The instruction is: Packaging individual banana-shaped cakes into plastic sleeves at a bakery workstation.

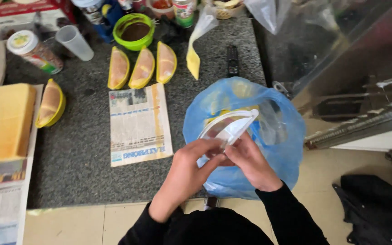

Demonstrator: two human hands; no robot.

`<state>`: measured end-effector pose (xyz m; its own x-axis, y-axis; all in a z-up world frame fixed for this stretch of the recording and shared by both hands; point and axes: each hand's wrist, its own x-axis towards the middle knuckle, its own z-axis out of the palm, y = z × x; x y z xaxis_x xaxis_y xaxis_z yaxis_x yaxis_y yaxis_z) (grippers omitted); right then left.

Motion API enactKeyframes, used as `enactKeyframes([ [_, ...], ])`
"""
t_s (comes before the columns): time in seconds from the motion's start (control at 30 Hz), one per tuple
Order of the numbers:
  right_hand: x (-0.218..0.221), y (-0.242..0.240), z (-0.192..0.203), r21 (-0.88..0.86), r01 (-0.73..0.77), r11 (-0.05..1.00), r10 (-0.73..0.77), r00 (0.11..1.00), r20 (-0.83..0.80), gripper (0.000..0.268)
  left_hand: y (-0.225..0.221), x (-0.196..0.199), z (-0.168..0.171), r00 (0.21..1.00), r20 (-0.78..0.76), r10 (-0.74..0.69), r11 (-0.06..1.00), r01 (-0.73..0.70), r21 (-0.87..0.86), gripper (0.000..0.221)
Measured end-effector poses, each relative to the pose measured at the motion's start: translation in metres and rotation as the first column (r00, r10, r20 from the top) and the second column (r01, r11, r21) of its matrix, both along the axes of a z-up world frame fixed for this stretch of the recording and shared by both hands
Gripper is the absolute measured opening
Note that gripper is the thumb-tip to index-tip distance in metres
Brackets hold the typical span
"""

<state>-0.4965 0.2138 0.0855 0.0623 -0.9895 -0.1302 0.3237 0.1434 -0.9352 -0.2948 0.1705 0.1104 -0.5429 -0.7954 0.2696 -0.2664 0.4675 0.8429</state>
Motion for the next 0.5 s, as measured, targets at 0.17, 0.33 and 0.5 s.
enactKeyframes([
  [0.17,0.003,-0.001,-0.022,-0.169,0.007,0.986,0.018,0.989,0.143,0.079,-0.004,0.003,0.010,0.976,-0.217,-0.006,0.983,0.046,0.180,0.016],
  [0.33,0.005,0.007,-0.029,-0.135,-0.014,0.991,0.027,0.995,0.099,0.079,-0.002,0.007,0.006,0.971,-0.241,-0.010,0.966,0.071,0.248,0.012],
  [0.5,-0.003,0.009,-0.041,-0.160,-0.070,0.985,0.078,0.996,0.044,0.079,0.002,0.005,0.011,0.976,-0.217,-0.019,0.959,0.079,0.271,0.013],
])
